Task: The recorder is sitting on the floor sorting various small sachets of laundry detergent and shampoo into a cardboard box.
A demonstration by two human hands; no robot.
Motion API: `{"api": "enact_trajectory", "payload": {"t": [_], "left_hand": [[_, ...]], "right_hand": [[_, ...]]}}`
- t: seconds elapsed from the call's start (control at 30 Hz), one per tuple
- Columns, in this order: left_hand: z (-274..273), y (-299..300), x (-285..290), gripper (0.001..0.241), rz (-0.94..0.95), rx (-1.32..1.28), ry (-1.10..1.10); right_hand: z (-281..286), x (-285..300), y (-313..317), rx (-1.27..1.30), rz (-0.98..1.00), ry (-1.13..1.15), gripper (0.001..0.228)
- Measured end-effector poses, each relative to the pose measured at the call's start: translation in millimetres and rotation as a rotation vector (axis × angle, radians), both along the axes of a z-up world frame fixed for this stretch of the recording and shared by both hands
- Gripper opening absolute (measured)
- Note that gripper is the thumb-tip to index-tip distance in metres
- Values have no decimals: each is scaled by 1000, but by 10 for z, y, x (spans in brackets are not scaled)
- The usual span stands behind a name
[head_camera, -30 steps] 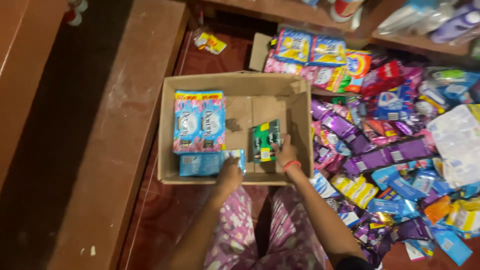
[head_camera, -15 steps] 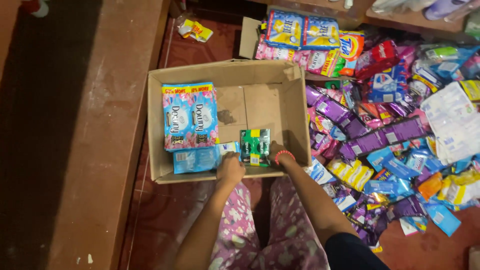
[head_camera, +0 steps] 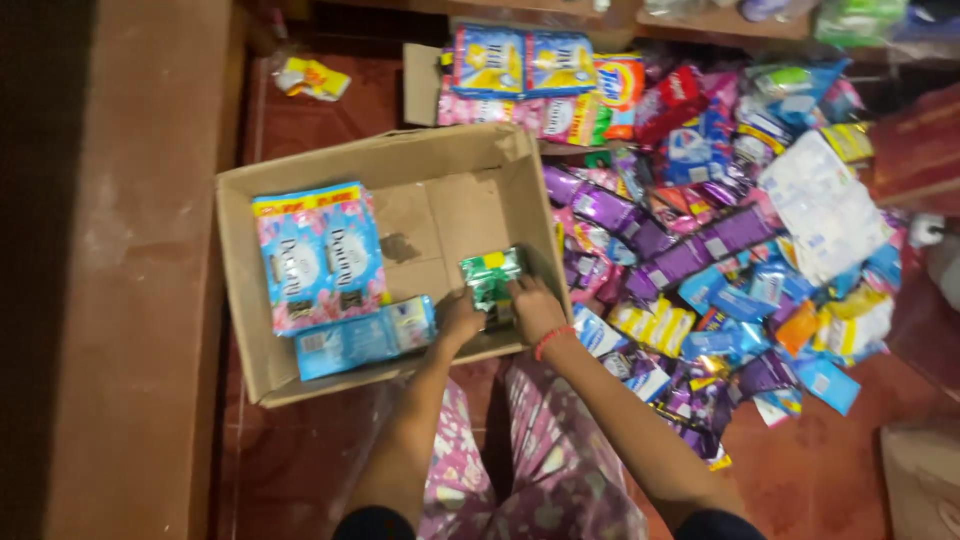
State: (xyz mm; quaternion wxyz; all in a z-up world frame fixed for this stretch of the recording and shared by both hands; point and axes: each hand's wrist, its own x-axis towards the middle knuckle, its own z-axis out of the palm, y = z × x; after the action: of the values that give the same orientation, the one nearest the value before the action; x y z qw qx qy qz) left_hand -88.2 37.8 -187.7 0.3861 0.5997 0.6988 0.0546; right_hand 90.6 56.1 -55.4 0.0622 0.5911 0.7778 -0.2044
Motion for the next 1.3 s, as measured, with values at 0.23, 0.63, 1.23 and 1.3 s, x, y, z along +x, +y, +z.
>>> {"api": "enact_trajectory", "payload": {"t": [0.23, 0.63, 1.23, 1.3], "left_hand": [[-299, -9, 66, 71, -96, -41, -74], [1119, 530, 549, 51, 133, 467, -317], [1703, 875, 1411, 85, -276, 556, 50], [1680, 911, 1381, 85, -284, 550, 55]], "right_hand": [[581, 418, -142, 633, -160, 452, 60], [-590, 1304, 781, 438, -643, 730, 17], [-2313, 1447, 3016, 305, -105, -124, 33], [-2495, 1406, 3126, 298, -107, -187, 30]]}}
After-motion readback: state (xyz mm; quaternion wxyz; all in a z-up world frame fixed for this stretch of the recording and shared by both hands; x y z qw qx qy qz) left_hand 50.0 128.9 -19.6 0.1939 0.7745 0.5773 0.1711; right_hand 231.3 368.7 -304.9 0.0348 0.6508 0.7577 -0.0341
